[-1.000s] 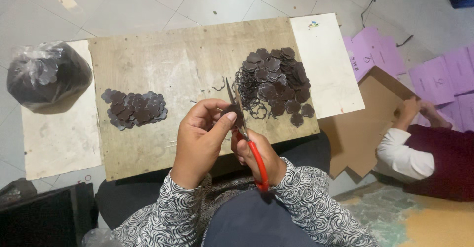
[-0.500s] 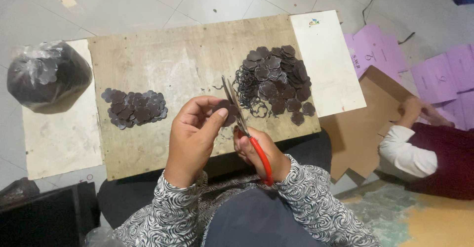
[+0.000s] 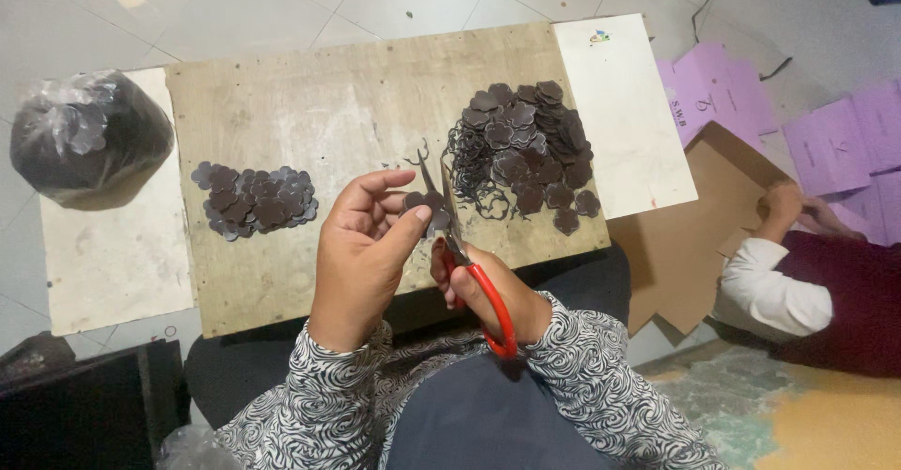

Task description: The person uses red-handled scissors to cut a dark brown flower-shaped piece from a larger sheet of material. They hold the material with their left hand and cut with their right hand, placing the finished pieces on a wooden board.

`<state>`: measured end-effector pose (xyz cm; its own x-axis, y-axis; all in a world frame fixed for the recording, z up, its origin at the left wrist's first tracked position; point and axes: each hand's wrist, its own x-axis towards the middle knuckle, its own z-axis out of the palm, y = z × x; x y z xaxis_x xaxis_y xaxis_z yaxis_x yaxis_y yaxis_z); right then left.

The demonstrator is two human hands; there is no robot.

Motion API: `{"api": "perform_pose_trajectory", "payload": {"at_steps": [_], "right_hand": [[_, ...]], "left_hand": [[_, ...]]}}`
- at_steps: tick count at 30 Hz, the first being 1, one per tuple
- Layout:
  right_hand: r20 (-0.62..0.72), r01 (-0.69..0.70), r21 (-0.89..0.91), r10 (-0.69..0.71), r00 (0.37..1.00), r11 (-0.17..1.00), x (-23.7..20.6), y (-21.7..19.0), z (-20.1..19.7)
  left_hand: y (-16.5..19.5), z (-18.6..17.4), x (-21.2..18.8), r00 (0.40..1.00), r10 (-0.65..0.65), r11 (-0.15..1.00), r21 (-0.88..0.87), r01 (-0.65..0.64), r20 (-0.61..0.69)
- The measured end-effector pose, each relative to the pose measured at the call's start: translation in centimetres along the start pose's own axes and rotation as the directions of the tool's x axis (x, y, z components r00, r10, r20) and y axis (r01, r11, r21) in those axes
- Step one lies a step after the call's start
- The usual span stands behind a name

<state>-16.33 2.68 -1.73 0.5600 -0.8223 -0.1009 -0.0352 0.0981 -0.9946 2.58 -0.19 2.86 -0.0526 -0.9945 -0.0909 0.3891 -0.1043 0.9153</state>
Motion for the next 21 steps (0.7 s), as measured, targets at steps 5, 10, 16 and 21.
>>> {"api": "perform_pose_trajectory", "payload": {"at_steps": [5,10,16,21], "right_hand": [[-0.009,0.008,0.022,-0.007,1.0,1.0,0.1,-0.2,0.2],[-0.031,-0.005,0.023,0.005,1.0,1.0,0.1,-0.1,0.4],[-0.019,0.01,-0.018,-0.011,1.0,1.0,0.1,-0.1,0.6],[-0.07,0.009,0.069,-0.004,0.998,0.998,0.1,0.0,1.2]], "left_hand": [[0.0,0.2,0.0,1.0,0.012,1.0,0.017,-0.011,-0.005],[-0.2,0.4,0.0,1.0,0.011,1.0,0.009,-0.011,-0.016],[-0.2,0.6,0.0,1.0,0.012,1.0,0.02,-0.012,-0.023],[-0.4,0.8,0.0,1.0,0.012,1.0,0.007,-0.012,-0.028]]}}
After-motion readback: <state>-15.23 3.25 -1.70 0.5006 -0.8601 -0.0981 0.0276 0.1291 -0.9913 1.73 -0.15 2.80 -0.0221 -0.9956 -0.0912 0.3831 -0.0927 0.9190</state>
